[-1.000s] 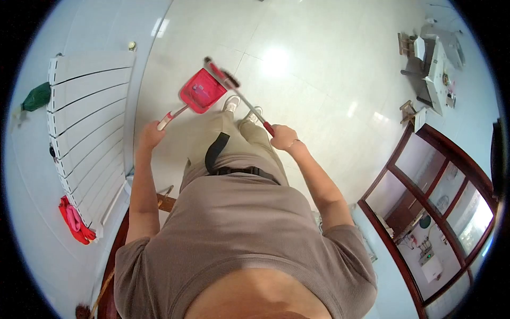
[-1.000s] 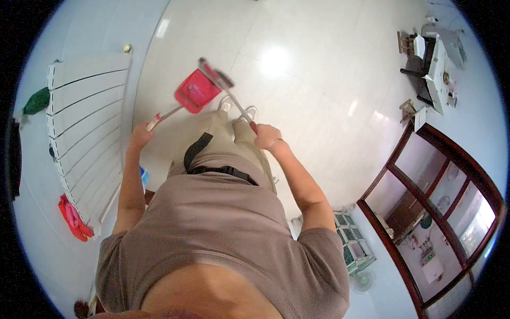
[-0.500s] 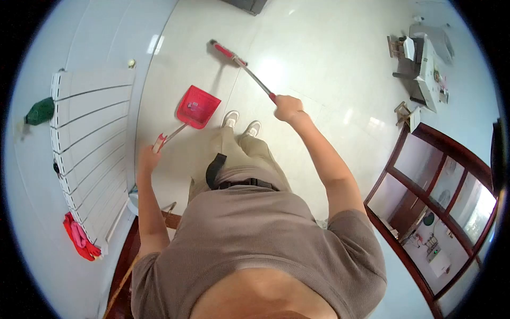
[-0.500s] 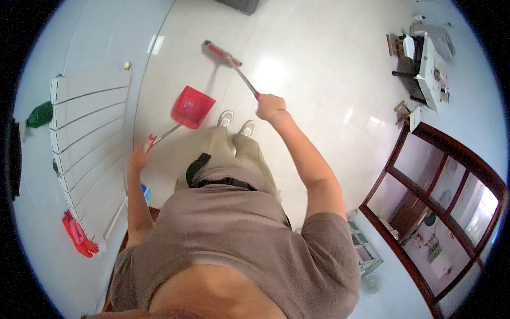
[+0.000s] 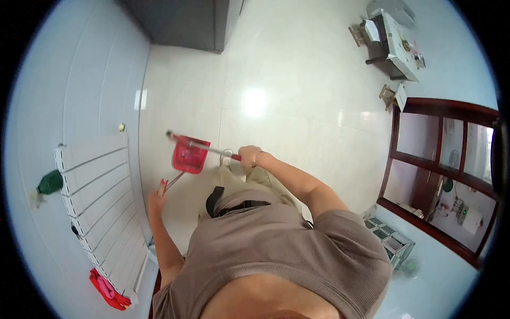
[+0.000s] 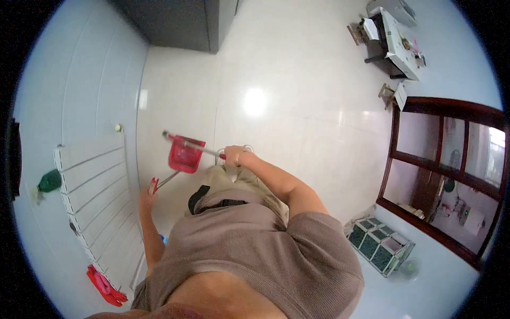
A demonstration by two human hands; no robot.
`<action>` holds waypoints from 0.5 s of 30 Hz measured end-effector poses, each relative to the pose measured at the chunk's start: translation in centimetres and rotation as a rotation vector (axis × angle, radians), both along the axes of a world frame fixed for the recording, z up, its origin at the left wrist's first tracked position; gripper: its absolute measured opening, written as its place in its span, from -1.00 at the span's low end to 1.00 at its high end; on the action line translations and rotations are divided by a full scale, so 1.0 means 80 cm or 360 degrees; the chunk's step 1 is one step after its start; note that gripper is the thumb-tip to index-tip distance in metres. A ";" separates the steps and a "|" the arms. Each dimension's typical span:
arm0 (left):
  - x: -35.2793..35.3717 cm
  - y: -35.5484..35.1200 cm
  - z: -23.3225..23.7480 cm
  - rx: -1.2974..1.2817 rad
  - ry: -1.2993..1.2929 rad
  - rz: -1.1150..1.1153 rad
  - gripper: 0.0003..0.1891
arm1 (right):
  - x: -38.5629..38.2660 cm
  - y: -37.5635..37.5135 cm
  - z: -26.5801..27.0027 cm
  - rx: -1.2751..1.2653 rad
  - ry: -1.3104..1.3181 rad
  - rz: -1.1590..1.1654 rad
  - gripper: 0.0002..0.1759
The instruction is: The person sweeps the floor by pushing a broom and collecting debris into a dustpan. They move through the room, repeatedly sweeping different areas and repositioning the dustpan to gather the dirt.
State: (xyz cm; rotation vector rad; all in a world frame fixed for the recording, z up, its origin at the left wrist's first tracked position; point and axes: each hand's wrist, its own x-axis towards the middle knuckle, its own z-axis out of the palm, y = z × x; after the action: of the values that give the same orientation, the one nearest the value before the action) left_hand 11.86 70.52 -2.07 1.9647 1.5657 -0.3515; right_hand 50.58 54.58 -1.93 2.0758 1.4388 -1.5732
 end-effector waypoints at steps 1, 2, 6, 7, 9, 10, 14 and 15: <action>0.009 0.004 0.004 -0.0100 0.0008 0.0025 -0.72 | 0.009 -0.015 -0.029 -0.0047 0.0158 -0.0179 -0.62; 0.010 0.007 0.000 -0.0084 -0.0003 -0.0007 -0.72 | 0.021 -0.026 -0.043 -0.0087 0.0319 -0.0360 -0.62; 0.027 0.017 0.000 -0.0059 0.0012 -0.0093 -0.72 | 0.065 -0.065 -0.014 -0.0118 0.0602 -0.0847 -0.60; 0.042 0.018 0.008 -0.0041 0.0041 -0.0172 -0.71 | 0.076 -0.077 -0.018 -0.0054 0.0550 -0.0810 -0.59; 0.072 0.019 0.014 -0.0097 0.0014 -0.0065 -0.72 | 0.101 -0.096 -0.013 0.0033 0.0487 -0.0796 -0.58; 0.088 0.020 0.015 -0.0176 0.0001 0.0070 -0.73 | 0.113 -0.109 -0.019 0.0158 0.0378 -0.0806 -0.57; 0.157 0.034 -0.010 -0.0092 0.0066 -0.0015 -0.74 | 0.191 -0.134 0.034 0.0211 0.0484 -0.1284 -0.58; 0.182 0.033 -0.005 -0.0053 0.0005 -0.0050 -0.76 | 0.211 -0.143 0.031 0.0233 0.0478 -0.1287 -0.58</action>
State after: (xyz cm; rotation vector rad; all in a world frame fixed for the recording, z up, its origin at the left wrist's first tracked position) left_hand 26.41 73.18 -2.51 1.9662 1.5228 -0.3908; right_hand 67.47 43.16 0.54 2.8176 0.8053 -2.1726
